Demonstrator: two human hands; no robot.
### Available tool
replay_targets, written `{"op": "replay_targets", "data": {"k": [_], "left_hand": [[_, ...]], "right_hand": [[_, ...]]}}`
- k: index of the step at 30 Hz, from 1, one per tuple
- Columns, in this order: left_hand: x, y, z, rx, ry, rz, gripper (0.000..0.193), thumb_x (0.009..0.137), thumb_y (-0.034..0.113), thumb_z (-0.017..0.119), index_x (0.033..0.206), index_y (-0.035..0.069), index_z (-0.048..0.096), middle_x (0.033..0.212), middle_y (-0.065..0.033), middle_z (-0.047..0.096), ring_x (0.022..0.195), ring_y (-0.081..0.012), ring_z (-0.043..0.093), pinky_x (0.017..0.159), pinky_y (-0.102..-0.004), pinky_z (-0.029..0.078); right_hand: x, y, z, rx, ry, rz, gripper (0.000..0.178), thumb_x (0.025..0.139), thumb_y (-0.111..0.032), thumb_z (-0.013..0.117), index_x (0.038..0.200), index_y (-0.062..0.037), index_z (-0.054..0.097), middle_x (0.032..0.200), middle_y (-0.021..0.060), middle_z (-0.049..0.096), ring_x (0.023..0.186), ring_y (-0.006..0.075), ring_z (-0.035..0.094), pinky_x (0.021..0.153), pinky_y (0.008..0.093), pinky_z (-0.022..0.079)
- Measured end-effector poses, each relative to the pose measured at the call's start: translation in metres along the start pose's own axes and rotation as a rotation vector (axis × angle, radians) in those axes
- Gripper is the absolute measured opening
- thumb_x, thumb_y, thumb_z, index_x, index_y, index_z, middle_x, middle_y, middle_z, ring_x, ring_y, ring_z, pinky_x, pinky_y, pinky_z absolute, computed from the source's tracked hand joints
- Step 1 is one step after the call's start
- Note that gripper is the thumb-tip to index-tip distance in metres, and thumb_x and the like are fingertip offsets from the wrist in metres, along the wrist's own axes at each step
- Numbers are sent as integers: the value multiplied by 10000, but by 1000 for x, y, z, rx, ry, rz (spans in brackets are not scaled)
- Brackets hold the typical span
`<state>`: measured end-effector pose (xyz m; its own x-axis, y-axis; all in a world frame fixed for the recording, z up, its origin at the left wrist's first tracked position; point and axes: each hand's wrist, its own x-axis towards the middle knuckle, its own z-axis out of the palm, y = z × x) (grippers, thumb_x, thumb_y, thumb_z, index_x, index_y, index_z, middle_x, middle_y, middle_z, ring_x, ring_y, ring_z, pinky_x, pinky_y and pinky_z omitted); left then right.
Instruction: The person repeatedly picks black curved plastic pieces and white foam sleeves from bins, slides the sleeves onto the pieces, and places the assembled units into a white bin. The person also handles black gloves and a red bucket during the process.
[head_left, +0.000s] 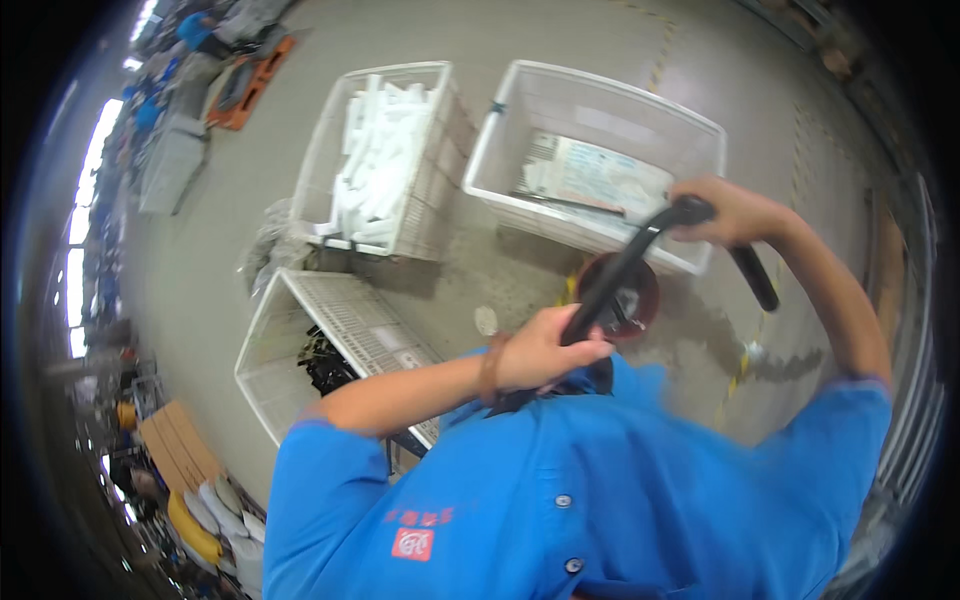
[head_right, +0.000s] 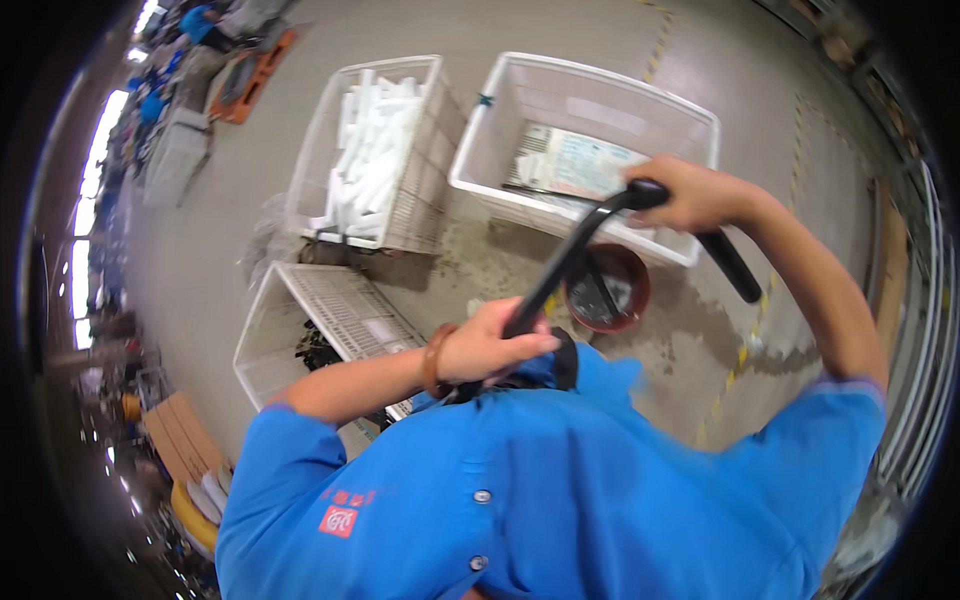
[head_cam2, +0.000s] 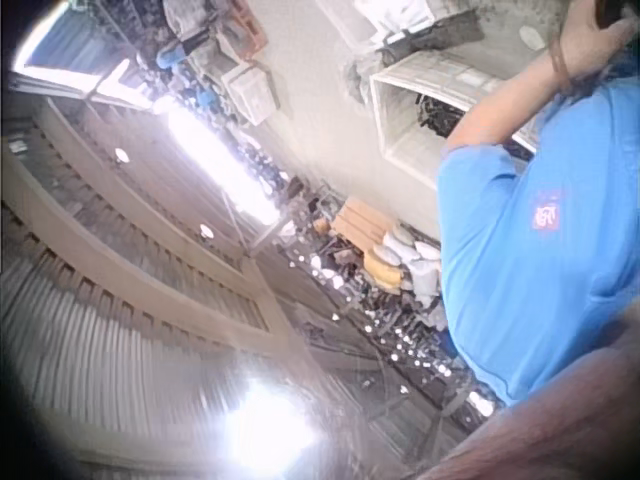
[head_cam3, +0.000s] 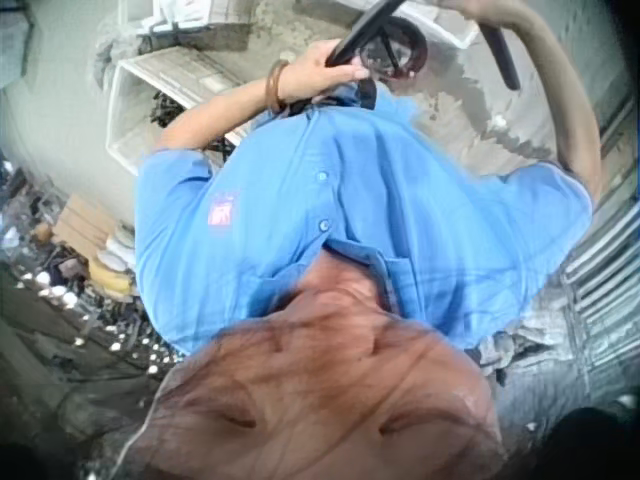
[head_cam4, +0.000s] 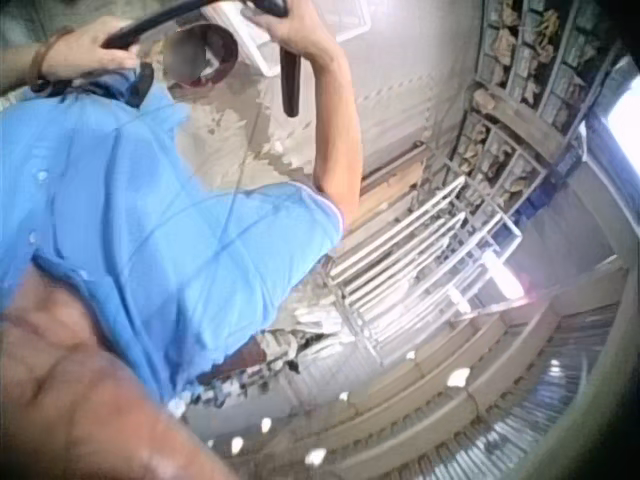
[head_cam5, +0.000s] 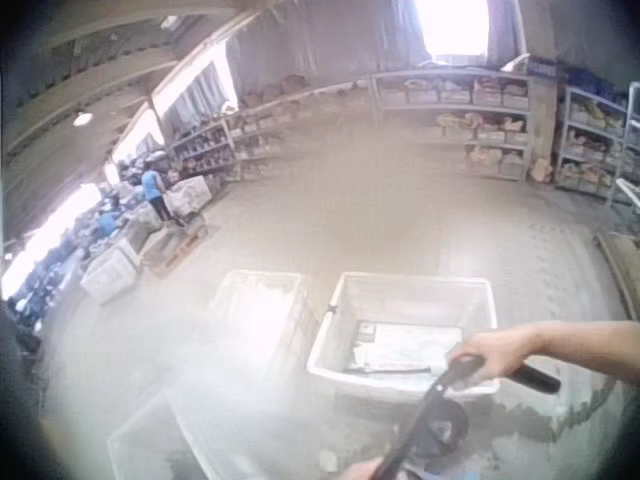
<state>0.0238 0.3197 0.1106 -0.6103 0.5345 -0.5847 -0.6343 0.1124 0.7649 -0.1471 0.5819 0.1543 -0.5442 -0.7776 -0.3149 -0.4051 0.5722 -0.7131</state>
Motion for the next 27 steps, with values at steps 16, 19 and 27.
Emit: {"op": "replay_targets", "data": {"k": [16,19,27], "left_hand": [[-40,-32,-43,-329,61,134,149,913,80,657,988,43,534,588,32,497,360,-48,422,339,-225,318],[-41,-31,-25,-167,110,113,173,883,119,707,941,52,558,650,29,542,482,-30,480,422,-215,371],[-31,-43,-15,-168,-29,188,158,879,102,708,951,50,578,711,15,567,554,-35,499,511,-211,397]], "right_hand": [[72,-25,30,-256,202,-18,213,827,-188,708,960,-60,602,780,92,624,777,229,652,679,352,505],[61,-35,12,117,-234,181,271,780,-171,760,939,-15,606,732,33,618,700,143,655,506,294,478],[53,-67,47,-653,-266,-247,166,765,-118,649,891,-41,572,765,161,643,790,365,656,693,471,512]]}}
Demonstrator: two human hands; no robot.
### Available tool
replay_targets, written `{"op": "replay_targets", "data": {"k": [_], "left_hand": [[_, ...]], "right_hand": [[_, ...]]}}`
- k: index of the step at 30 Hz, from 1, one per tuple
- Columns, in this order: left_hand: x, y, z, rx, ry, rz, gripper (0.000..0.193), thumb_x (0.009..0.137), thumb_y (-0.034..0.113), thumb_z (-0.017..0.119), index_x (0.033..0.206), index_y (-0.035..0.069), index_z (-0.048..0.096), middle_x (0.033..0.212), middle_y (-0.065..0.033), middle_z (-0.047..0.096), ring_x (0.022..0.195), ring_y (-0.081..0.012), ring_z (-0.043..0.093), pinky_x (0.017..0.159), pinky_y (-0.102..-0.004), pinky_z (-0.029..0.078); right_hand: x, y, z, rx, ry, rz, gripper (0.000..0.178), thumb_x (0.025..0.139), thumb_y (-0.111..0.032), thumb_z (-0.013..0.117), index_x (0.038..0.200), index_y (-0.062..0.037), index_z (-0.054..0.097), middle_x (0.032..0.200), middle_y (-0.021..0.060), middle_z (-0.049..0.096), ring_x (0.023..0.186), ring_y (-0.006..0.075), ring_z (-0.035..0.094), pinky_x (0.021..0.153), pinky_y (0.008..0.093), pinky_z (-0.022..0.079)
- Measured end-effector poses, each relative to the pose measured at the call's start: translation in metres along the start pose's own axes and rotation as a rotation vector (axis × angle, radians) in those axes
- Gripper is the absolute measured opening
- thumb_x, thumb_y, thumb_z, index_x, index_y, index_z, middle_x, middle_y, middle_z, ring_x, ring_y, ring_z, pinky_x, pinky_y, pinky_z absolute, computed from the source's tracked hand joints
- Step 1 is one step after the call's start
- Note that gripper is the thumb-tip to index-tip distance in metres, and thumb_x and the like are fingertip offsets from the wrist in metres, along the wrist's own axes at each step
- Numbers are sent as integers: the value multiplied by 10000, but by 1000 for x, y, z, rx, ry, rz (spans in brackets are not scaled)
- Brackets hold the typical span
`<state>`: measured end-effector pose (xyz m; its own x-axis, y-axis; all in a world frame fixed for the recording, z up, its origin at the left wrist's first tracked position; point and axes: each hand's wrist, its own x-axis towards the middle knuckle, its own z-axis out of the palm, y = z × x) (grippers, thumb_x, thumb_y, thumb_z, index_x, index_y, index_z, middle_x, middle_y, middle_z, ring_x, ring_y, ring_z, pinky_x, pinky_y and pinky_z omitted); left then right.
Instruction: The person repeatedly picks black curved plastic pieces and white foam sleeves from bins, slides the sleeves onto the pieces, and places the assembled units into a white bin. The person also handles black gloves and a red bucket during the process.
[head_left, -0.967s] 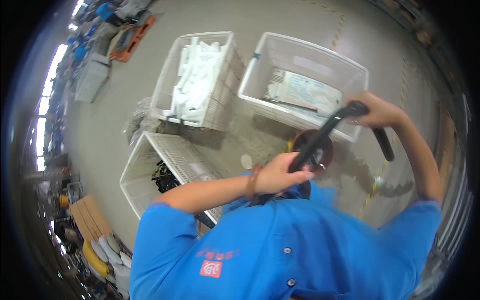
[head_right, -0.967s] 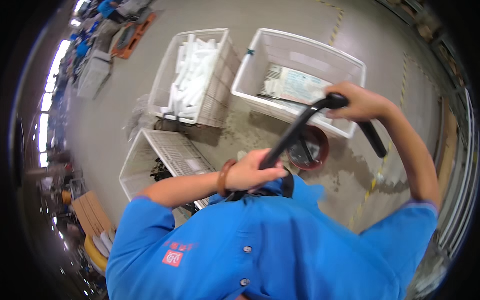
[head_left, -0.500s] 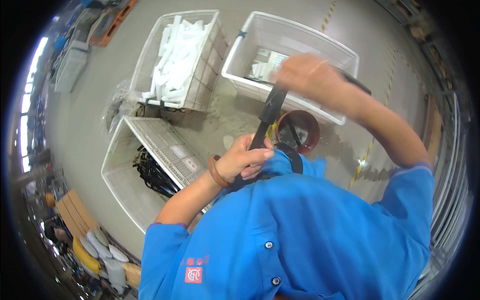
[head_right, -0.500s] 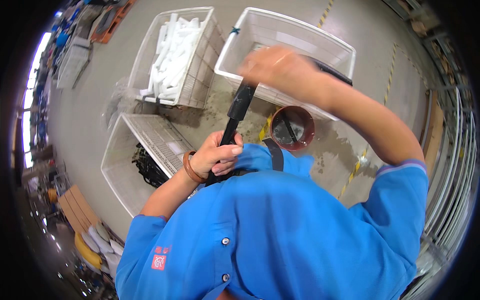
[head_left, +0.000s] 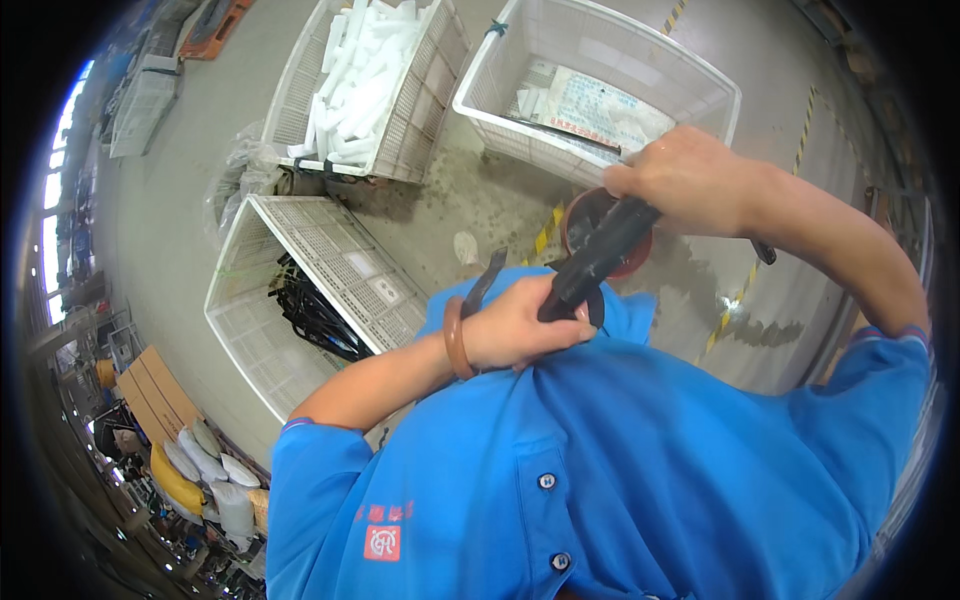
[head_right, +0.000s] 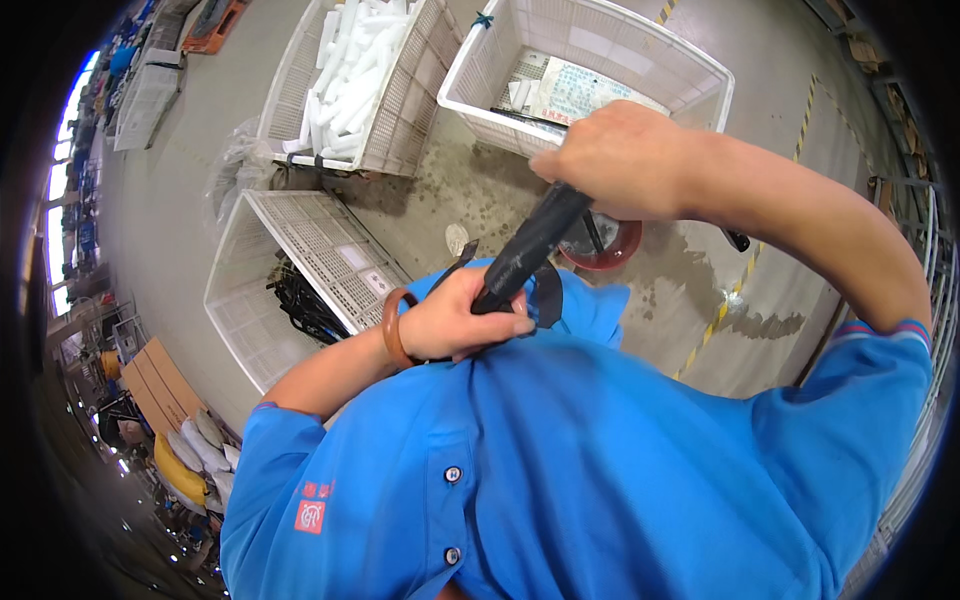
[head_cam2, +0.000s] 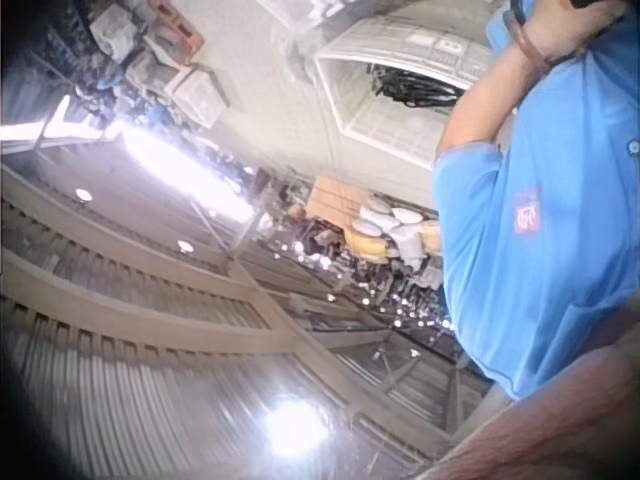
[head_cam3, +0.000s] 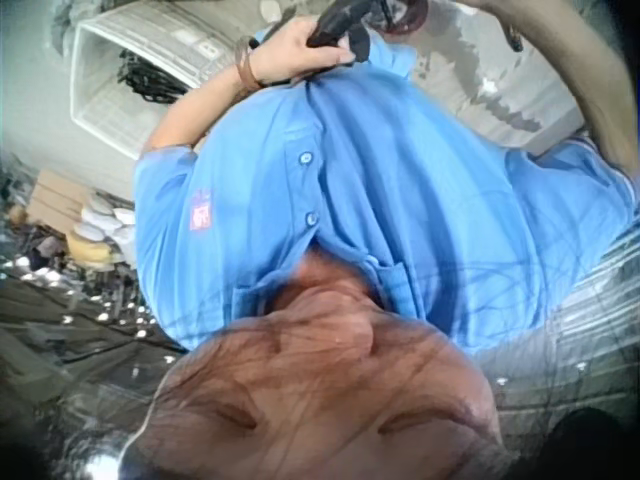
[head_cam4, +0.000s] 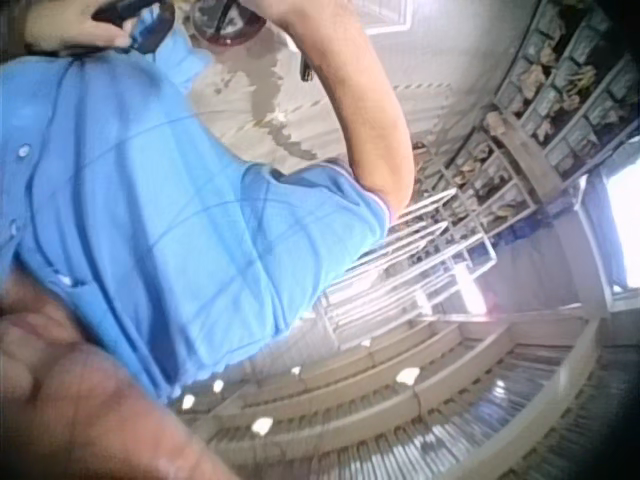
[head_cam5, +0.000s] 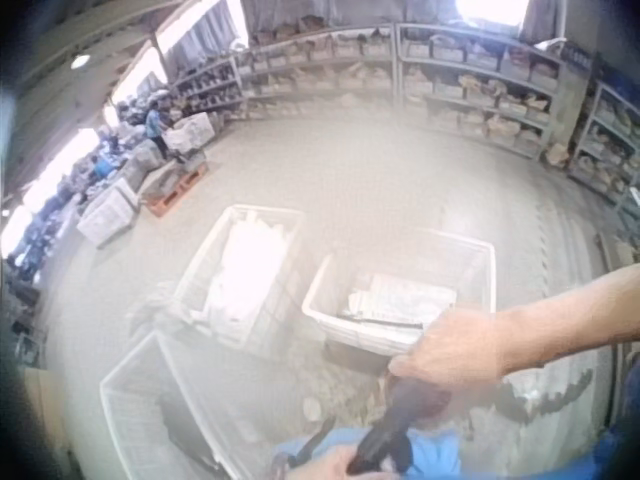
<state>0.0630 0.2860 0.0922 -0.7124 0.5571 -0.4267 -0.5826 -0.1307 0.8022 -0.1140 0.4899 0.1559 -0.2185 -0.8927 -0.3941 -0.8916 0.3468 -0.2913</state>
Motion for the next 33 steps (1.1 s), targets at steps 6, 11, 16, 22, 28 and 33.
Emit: {"op": "replay_targets", "data": {"k": [6,11,16,22,28,33], "left_hand": [[-1,1,-19,-263,-93,-133,148,894,120,680,951,38,570,627,8,554,407,-51,454,374,-217,328],[-1,-7,-32,-122,150,-188,172,889,109,697,975,50,560,601,21,536,388,-44,439,372,-214,305],[-16,-12,-88,-295,223,-94,168,882,108,692,957,45,556,556,25,489,383,-57,427,360,-224,304],[-69,-3,-188,-431,275,-7,103,906,71,638,942,41,546,540,32,455,367,-60,408,359,-220,305],[-121,-6,-290,-551,326,78,142,895,116,676,899,53,549,542,39,456,392,-61,427,382,-222,327],[-142,-17,-360,-773,483,49,383,1029,435,467,980,60,524,566,20,445,360,-81,391,350,-238,319]], "right_hand": [[40,-35,22,-321,402,-446,133,759,-148,644,813,-77,545,752,85,655,729,235,691,598,360,519],[107,-41,18,-111,-320,-311,196,733,-242,713,754,-51,671,756,128,694,786,313,689,664,416,533],[182,-28,2,-126,-237,-474,192,708,-254,726,767,-76,681,749,116,690,761,342,676,647,457,519],[300,-38,-11,-252,295,-728,132,773,-200,643,777,-109,548,672,36,598,648,267,657,570,407,507],[437,-58,-23,-319,573,-918,139,740,-212,608,732,-159,479,655,-14,490,640,172,589,561,316,443],[533,-90,-12,-275,423,-804,71,775,-192,591,788,-159,529,743,-11,524,756,174,583,707,348,442]]}}
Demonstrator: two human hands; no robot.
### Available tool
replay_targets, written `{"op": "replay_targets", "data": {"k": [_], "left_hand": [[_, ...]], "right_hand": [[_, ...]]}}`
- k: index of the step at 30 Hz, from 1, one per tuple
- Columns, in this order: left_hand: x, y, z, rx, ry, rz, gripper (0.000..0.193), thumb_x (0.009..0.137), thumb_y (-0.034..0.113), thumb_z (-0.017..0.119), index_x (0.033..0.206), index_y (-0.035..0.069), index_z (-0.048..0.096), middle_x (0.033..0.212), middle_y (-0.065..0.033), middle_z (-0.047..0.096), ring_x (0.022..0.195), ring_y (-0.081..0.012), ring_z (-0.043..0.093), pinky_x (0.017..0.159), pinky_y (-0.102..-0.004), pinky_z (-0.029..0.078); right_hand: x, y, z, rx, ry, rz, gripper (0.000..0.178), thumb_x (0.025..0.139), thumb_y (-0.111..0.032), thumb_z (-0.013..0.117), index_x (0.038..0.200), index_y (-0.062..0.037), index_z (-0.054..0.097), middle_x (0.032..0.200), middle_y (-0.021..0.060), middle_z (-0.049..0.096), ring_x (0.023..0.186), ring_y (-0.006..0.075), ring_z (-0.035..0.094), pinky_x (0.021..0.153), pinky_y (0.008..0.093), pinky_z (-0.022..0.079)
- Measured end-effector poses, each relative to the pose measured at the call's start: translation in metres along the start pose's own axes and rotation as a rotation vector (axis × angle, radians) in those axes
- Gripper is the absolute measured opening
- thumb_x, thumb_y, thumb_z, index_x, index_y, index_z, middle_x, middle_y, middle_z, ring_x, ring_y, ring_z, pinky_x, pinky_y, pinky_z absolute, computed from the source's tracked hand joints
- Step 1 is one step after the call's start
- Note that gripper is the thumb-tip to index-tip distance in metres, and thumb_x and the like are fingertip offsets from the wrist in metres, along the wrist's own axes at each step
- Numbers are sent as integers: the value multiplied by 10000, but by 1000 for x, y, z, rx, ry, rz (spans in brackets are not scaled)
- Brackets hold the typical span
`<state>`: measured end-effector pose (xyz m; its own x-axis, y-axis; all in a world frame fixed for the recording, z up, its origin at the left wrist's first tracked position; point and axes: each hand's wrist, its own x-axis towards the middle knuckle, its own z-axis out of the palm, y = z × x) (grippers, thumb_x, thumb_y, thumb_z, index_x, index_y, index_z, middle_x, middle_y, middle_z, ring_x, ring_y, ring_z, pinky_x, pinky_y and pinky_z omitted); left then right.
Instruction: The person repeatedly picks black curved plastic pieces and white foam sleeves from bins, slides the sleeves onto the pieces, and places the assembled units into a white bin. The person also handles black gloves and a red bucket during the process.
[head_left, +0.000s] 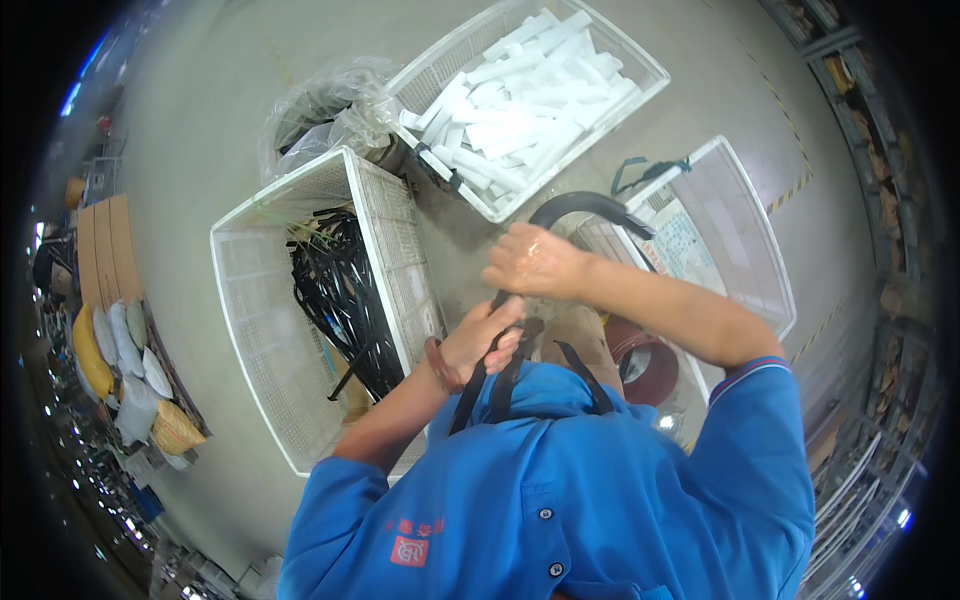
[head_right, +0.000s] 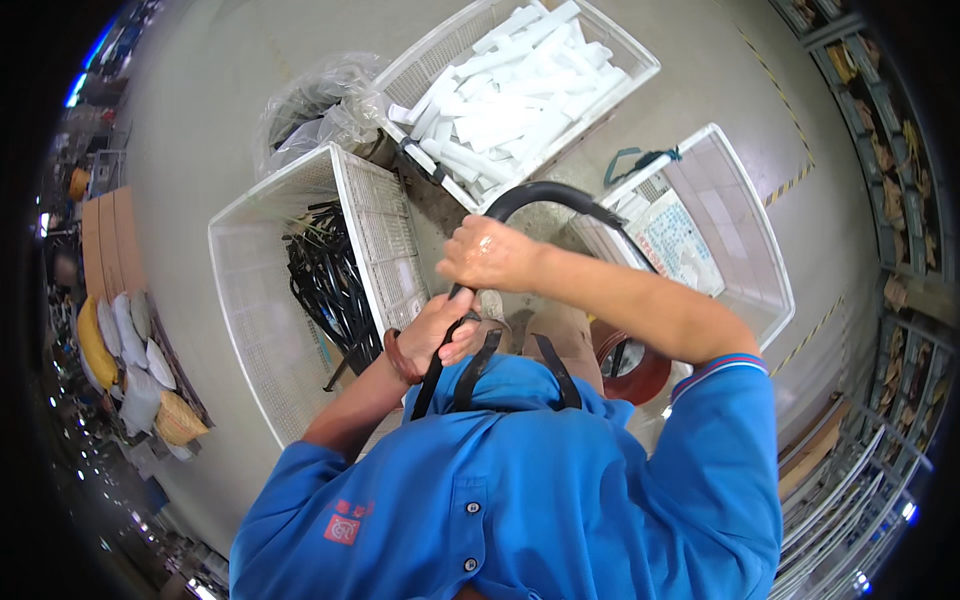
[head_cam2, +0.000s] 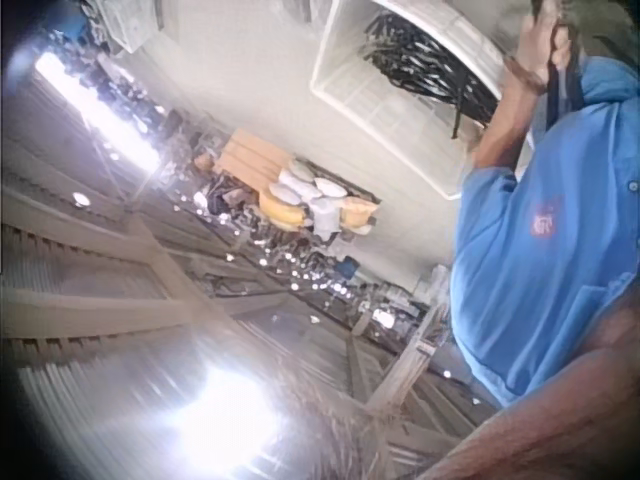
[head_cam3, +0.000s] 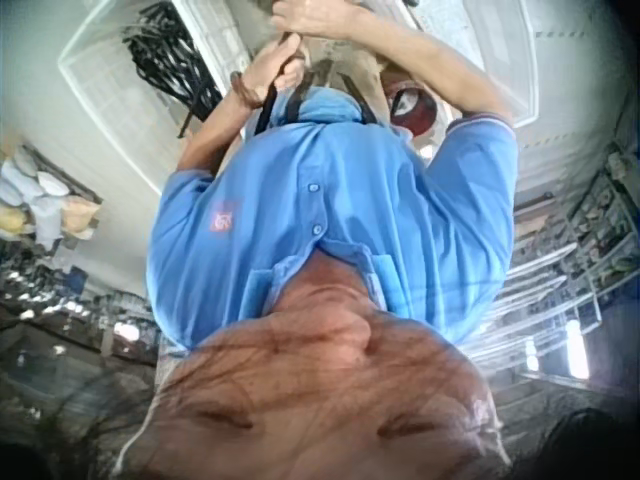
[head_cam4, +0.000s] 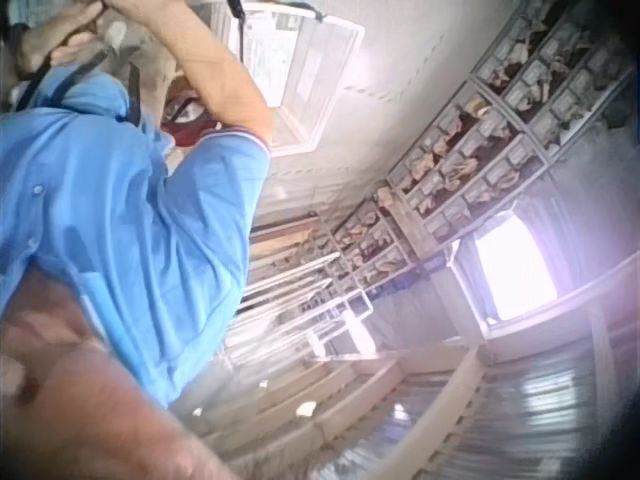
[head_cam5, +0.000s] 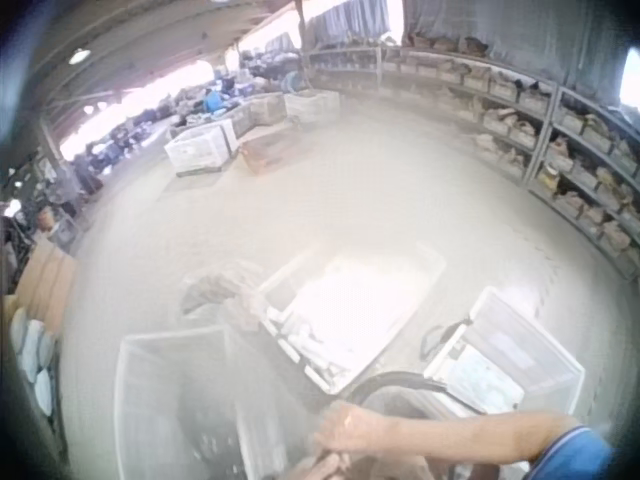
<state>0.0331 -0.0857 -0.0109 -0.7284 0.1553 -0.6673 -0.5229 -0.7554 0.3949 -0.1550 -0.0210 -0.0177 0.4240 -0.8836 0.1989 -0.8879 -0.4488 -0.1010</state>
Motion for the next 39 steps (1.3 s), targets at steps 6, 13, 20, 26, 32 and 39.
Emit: {"op": "replay_targets", "data": {"k": [6,13,20,26,32,39], "left_hand": [[9,22,-93,-242,341,97,414,1018,502,453,1001,92,511,577,27,434,387,-83,360,371,-240,294],[4,-1,-155,-626,800,213,420,998,490,479,975,74,530,633,-28,469,421,-112,363,401,-261,317],[45,-6,-177,-707,954,110,525,964,570,486,1007,49,544,651,-20,472,475,-116,391,458,-261,333],[44,50,-168,-642,927,198,523,985,572,445,1002,56,527,644,4,428,467,-75,356,441,-222,299],[18,109,-132,-478,774,363,537,997,586,396,976,70,541,603,18,409,405,-78,329,393,-242,268],[-11,125,-95,-351,448,374,505,994,579,413,969,93,553,605,20,426,428,-88,358,417,-252,305]], "right_hand": [[58,88,105,183,161,-72,472,795,-130,617,1264,-147,571,1229,76,554,1237,245,479,1090,417,357],[27,311,405,580,-563,1228,573,834,-388,714,1295,-77,576,1320,140,586,1216,296,556,1011,419,447],[25,304,582,680,-689,1338,589,798,-372,747,1275,-77,568,1298,144,596,1208,315,561,965,414,483],[28,285,469,657,-150,943,390,718,-189,719,1063,-53,597,1081,140,619,1002,360,601,870,427,506],[-41,301,269,822,108,822,634,700,-7,628,1312,-143,541,1114,141,628,1029,355,565,906,425,458],[-87,261,129,458,319,827,762,640,41,672,1356,-181,533,1050,118,632,998,347,558,917,418,416]]}}
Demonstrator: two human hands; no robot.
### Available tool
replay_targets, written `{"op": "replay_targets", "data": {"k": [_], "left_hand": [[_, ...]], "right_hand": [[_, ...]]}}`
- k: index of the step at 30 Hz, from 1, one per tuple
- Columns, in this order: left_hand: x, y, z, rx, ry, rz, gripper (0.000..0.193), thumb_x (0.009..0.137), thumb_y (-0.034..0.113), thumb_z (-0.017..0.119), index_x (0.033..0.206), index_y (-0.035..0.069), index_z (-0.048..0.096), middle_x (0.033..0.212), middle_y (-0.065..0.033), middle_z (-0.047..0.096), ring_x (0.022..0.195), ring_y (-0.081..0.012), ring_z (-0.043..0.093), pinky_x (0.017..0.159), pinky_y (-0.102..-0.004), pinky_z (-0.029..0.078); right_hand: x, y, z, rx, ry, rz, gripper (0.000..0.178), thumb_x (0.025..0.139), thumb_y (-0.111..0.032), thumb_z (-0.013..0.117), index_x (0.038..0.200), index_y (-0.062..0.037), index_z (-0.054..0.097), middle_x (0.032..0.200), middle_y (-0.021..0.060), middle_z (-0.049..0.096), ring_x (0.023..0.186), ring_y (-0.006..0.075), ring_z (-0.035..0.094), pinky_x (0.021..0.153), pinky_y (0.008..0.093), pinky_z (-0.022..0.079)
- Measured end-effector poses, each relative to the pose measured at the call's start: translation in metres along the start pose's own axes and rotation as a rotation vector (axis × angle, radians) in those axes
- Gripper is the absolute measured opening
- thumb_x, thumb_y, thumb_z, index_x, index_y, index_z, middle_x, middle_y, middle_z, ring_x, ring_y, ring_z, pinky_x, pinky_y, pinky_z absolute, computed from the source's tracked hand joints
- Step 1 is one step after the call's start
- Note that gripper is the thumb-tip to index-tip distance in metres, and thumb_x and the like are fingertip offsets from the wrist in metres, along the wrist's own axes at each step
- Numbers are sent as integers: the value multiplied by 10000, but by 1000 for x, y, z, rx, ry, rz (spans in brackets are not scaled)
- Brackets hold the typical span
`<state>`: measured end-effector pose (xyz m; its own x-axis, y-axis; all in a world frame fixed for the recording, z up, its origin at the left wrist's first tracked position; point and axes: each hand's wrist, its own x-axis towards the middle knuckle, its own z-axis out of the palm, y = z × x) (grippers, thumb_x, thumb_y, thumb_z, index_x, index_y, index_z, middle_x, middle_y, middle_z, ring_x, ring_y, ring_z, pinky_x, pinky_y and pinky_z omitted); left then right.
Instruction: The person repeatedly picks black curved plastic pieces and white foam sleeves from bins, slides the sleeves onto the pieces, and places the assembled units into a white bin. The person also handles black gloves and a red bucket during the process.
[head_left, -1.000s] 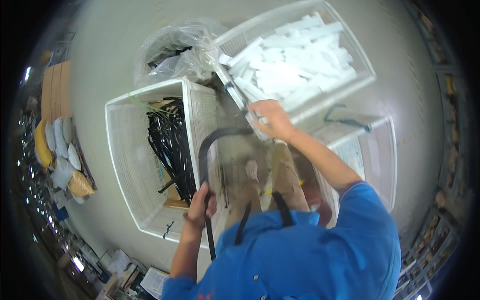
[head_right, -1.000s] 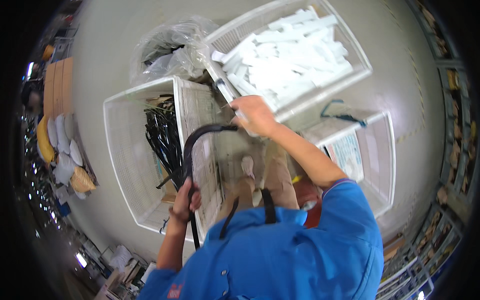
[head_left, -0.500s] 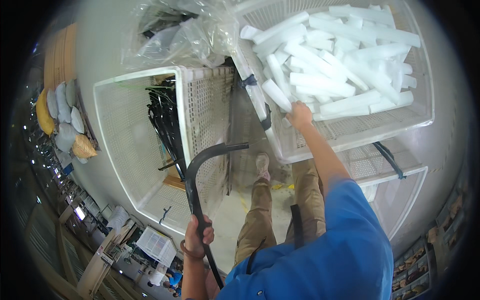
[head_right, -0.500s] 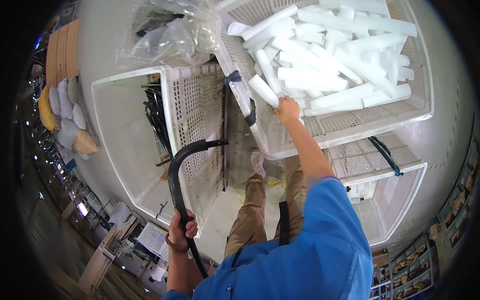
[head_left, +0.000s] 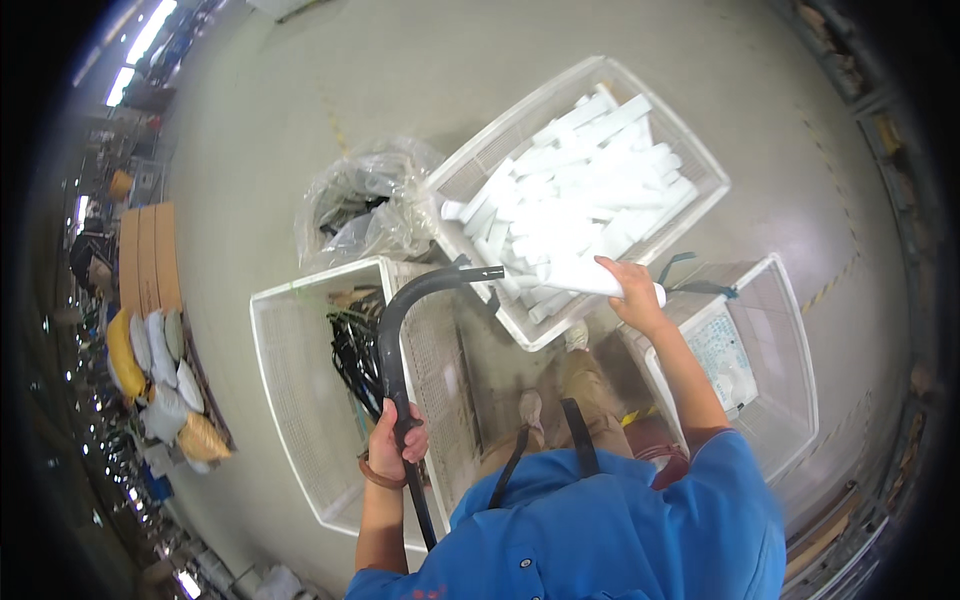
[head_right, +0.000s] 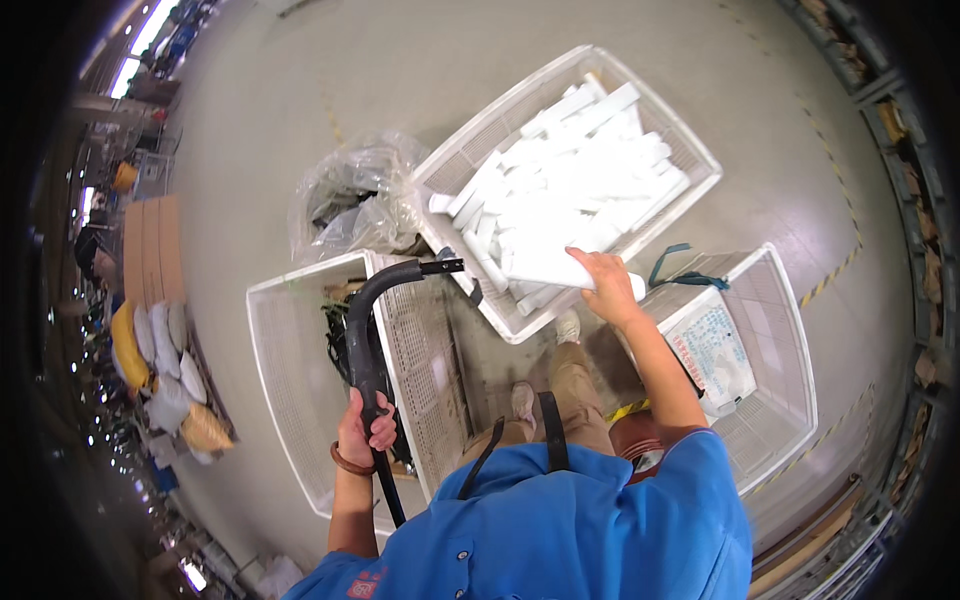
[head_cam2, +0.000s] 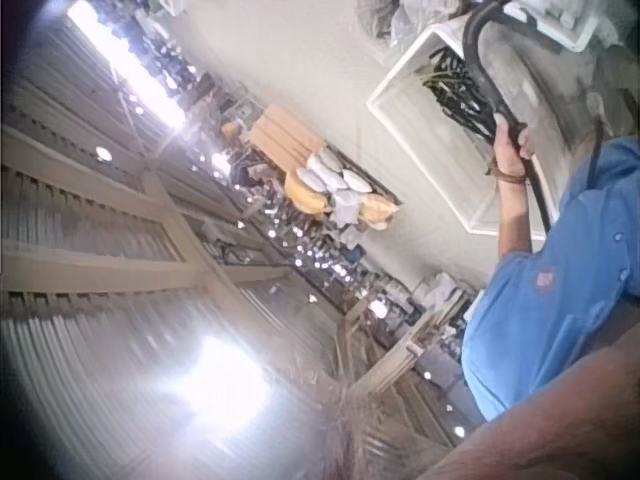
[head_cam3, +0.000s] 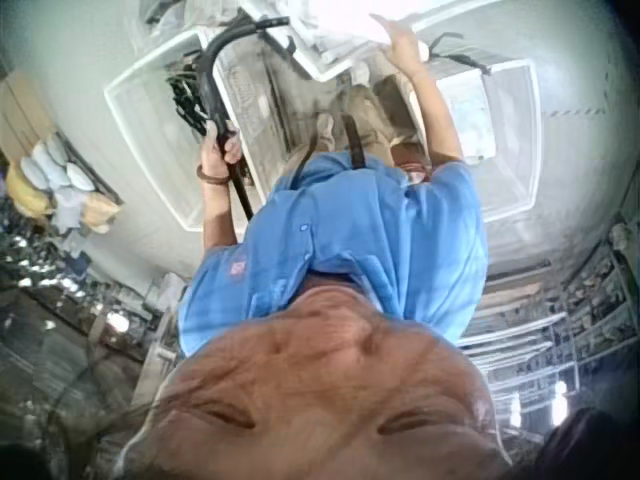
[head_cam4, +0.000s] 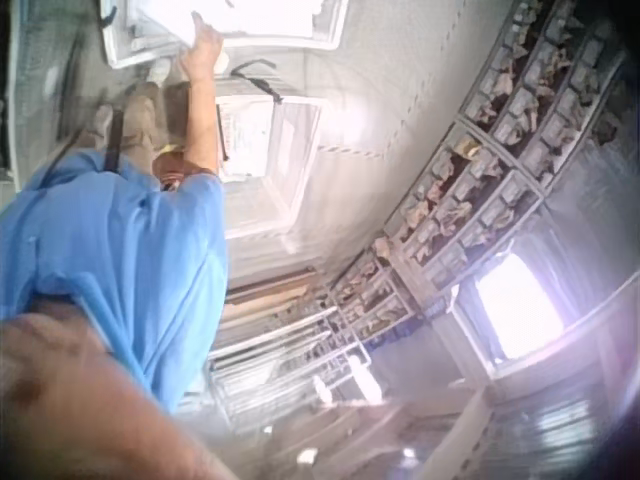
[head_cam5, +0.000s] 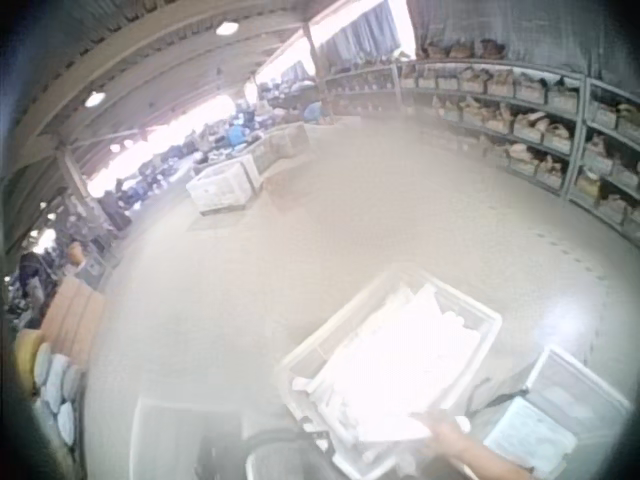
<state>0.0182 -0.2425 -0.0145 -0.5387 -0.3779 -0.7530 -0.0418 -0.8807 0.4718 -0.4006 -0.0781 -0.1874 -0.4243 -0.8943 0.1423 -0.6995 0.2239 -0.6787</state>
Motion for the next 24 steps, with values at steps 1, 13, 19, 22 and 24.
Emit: {"op": "replay_targets", "data": {"k": [1,13,19,22,24], "left_hand": [[-6,-3,-2,28,-89,6,503,992,580,418,981,95,551,615,16,437,429,-92,367,417,-252,307],[-112,-82,-36,263,-326,91,459,1009,513,453,1005,59,517,643,-9,475,448,-84,407,425,-233,344],[-147,-109,-30,307,-398,85,461,998,512,482,1011,52,518,650,-15,481,452,-84,411,427,-221,342],[-161,-123,-18,334,-390,104,443,995,490,507,1013,48,517,655,-18,490,460,-76,419,422,-214,339],[-168,-138,-3,368,-415,120,432,993,481,517,1013,49,519,654,-16,488,459,-74,416,421,-209,341]], "right_hand": [[-9,-13,-12,-61,24,-21,753,639,34,681,1350,-171,539,1037,108,633,987,336,565,909,407,419],[-187,-187,-69,131,63,198,601,726,-116,733,1298,-81,553,1113,178,651,1054,366,622,913,422,493],[-240,-205,-117,96,81,162,572,727,-126,746,1264,-38,570,1149,177,650,1058,356,631,917,398,499],[-254,-205,-134,154,38,156,562,727,-138,745,1253,-29,578,1138,178,655,1060,349,631,921,395,497],[-264,-204,-146,292,-40,152,553,730,-134,741,1247,-25,578,1128,180,656,1055,343,634,923,389,497]]}}
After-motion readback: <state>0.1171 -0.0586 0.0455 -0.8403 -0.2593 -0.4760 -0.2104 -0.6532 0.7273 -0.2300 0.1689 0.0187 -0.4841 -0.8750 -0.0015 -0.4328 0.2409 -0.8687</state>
